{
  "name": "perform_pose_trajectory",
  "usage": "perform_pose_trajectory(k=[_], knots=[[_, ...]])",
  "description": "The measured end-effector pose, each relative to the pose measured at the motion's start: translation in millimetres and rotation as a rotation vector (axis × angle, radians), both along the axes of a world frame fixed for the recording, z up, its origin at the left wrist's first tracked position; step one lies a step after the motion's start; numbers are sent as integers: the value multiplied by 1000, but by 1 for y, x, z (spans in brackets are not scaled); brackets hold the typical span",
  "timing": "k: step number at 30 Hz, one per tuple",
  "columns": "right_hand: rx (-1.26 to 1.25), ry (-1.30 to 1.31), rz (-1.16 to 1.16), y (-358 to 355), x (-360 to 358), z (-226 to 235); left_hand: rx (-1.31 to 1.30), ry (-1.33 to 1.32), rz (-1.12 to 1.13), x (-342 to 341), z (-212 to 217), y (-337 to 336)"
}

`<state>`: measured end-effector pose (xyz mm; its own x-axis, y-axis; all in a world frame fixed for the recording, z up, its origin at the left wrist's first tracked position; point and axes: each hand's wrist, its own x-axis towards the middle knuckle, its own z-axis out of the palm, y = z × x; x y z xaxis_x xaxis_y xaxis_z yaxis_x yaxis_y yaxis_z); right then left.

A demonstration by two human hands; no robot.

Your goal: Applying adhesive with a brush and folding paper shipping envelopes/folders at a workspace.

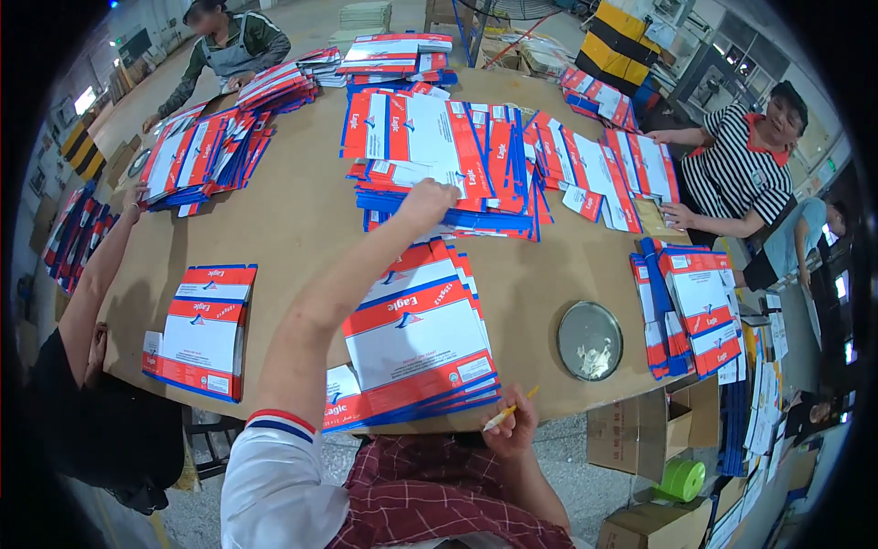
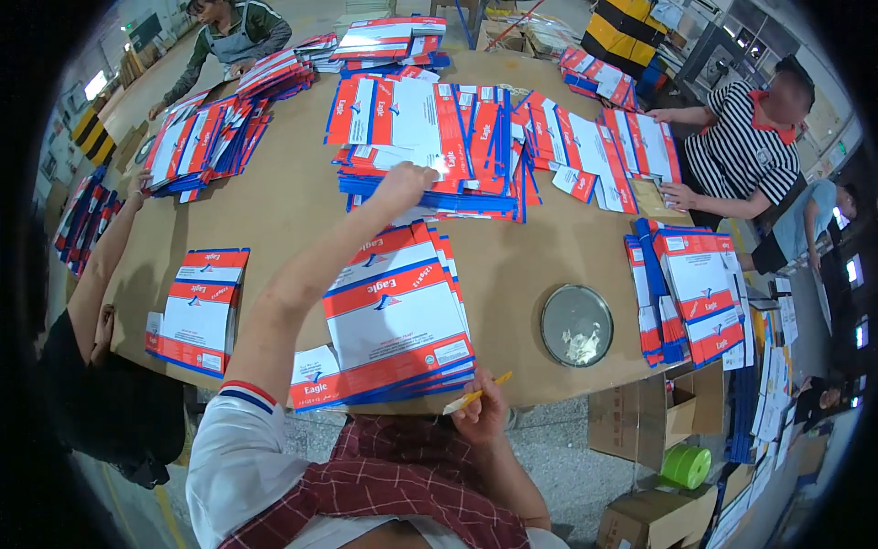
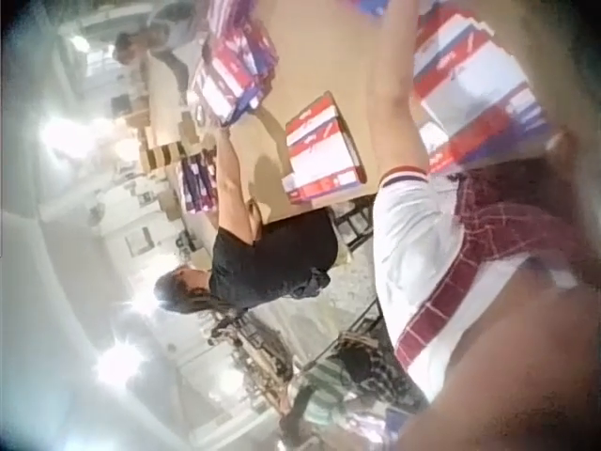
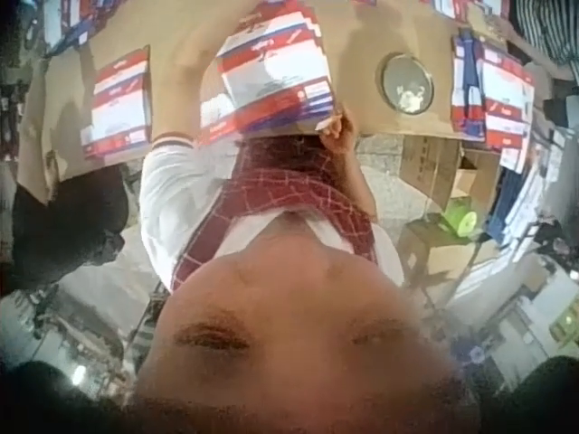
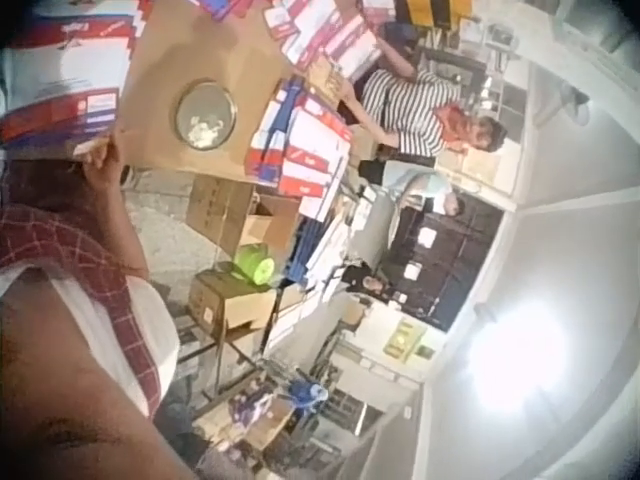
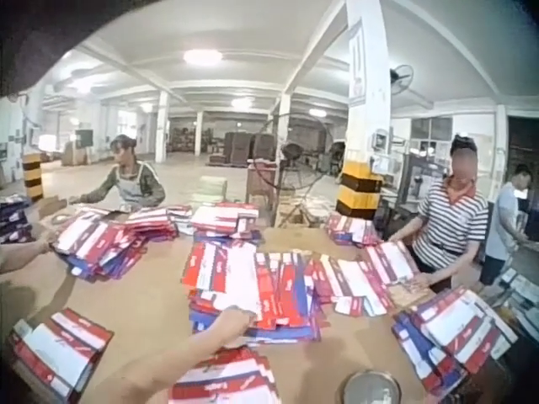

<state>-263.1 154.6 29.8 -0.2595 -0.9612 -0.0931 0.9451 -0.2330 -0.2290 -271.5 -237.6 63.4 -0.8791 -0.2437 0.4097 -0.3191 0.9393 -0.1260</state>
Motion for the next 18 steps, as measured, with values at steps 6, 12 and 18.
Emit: perform_pose_trajectory(k=[6, 12, 18], knots=[[-49, 70, 28, -8, 1, 6, 65, -54, 169, 25, 7, -14], [41, 53, -15, 5, 11, 4, 572, -328, 415, 11, 31, -13], [32, 3, -69, 22, 6, -5, 693, -127, 478, -22, 45, 23]])
